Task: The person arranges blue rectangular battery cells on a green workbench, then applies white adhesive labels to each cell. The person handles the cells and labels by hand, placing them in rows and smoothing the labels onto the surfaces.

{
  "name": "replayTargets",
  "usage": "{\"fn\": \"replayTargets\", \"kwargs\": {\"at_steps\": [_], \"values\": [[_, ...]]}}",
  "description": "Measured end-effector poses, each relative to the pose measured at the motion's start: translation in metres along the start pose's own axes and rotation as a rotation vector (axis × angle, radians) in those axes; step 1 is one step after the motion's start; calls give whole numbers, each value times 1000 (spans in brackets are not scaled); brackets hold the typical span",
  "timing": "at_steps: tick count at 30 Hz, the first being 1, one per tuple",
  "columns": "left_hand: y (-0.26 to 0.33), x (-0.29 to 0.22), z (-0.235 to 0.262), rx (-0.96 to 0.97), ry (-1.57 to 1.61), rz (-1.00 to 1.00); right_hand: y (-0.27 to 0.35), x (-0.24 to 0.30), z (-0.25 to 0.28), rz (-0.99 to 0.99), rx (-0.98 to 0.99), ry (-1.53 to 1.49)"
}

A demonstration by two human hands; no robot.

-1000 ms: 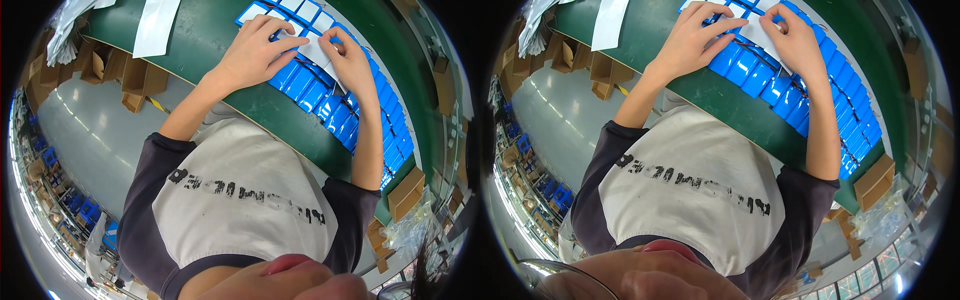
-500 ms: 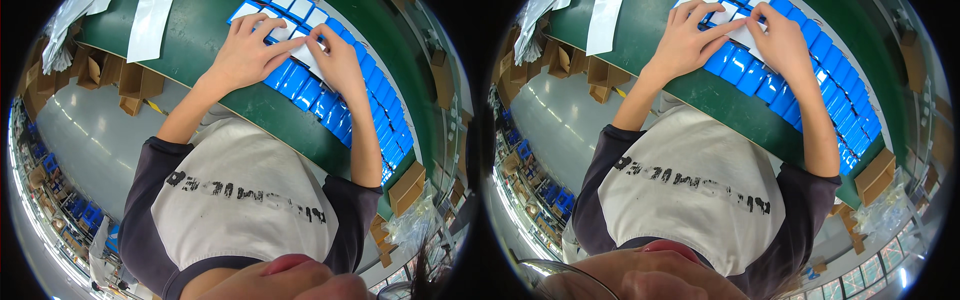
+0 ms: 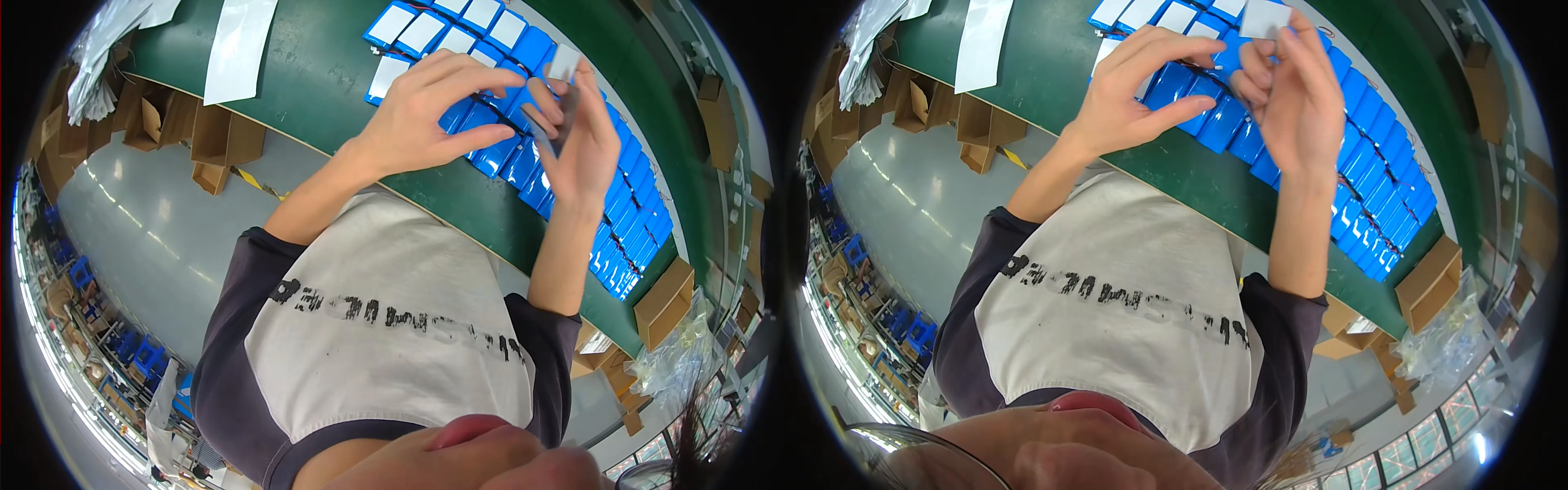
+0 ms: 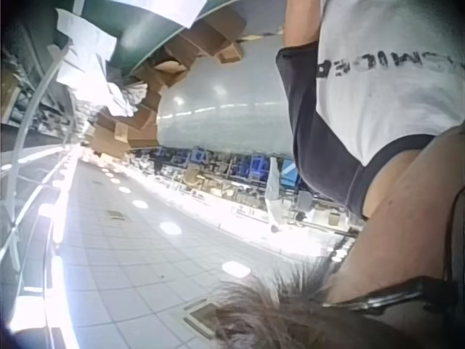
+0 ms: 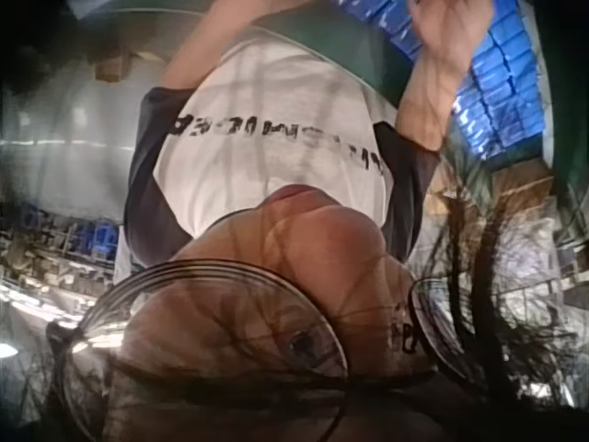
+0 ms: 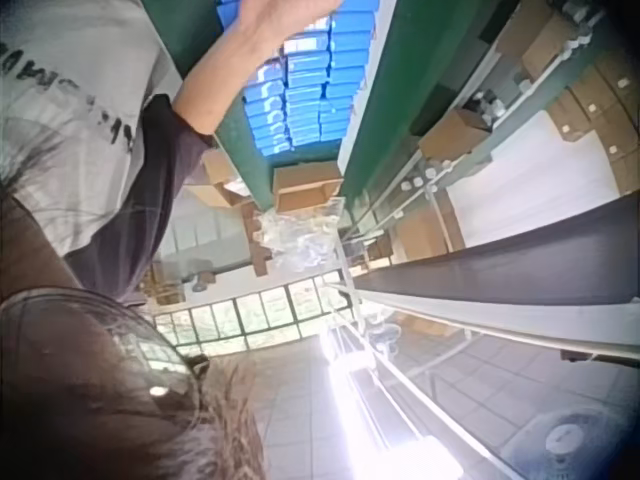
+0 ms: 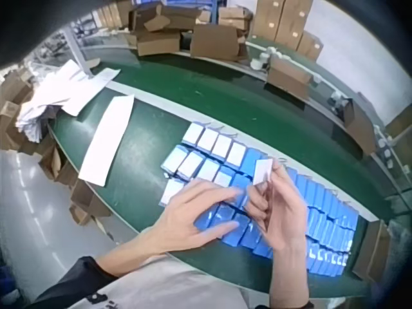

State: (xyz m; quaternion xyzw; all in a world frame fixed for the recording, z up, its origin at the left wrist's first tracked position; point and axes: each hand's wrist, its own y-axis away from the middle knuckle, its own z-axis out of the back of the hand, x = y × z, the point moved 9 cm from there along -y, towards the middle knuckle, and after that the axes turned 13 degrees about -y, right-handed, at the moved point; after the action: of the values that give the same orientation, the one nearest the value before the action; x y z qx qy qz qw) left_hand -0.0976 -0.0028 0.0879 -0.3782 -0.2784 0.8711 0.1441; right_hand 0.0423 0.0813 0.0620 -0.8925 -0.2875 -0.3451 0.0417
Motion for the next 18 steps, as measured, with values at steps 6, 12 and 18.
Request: {"fn": "replayTargets", "kwargs": {"at_steps": [6, 12, 18], "values": [[17, 2, 5, -113, -45, 38, 9, -12, 11, 177, -55, -103], [43, 25, 14, 11, 181, 425, 33, 40, -15, 505, 34, 1180], [49, 15, 2, 281, 319, 489, 27, -9, -50, 247, 409, 1455]]}}
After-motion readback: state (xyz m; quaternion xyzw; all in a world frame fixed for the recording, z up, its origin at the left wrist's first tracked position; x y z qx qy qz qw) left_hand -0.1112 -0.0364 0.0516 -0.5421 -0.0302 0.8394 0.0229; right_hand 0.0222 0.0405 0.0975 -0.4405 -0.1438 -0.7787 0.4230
